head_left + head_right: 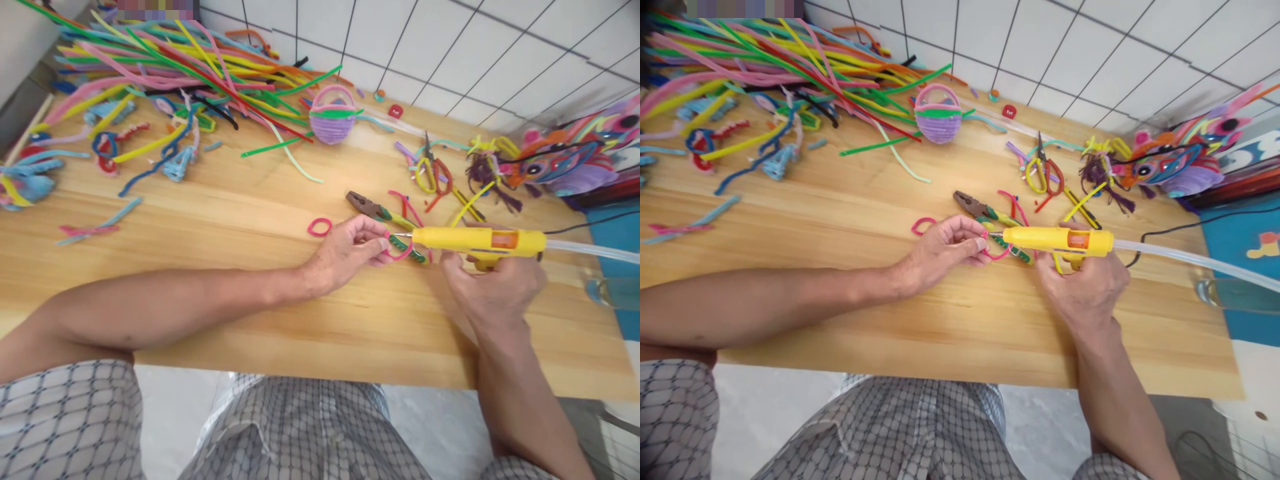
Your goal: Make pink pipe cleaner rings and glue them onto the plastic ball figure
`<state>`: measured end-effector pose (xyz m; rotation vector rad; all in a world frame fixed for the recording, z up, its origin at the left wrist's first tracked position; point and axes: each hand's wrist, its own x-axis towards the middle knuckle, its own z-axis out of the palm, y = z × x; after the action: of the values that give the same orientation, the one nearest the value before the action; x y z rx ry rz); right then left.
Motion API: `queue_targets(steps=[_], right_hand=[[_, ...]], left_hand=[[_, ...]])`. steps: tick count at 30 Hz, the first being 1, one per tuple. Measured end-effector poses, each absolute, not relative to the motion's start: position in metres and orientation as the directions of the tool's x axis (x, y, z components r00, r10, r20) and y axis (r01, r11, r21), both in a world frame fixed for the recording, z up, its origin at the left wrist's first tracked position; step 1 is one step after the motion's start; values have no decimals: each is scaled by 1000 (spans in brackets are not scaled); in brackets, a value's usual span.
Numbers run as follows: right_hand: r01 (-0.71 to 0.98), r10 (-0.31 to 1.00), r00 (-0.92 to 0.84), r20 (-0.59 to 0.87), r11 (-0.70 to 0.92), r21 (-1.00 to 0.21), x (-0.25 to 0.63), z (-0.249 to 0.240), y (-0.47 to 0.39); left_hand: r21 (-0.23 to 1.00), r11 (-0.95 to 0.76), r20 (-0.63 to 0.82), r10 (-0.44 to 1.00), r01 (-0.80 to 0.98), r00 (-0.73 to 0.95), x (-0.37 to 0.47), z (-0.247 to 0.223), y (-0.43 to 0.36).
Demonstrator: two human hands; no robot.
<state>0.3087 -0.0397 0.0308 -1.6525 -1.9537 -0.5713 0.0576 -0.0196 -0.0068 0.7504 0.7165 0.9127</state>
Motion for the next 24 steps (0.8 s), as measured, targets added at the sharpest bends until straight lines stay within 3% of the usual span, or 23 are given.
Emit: queue_targets(steps=[24], right_hand=[[981,751,-175,637,189,47,315,23,-40]], left_hand=[[815,407,-211,872,-412,442,57,-1,-22]])
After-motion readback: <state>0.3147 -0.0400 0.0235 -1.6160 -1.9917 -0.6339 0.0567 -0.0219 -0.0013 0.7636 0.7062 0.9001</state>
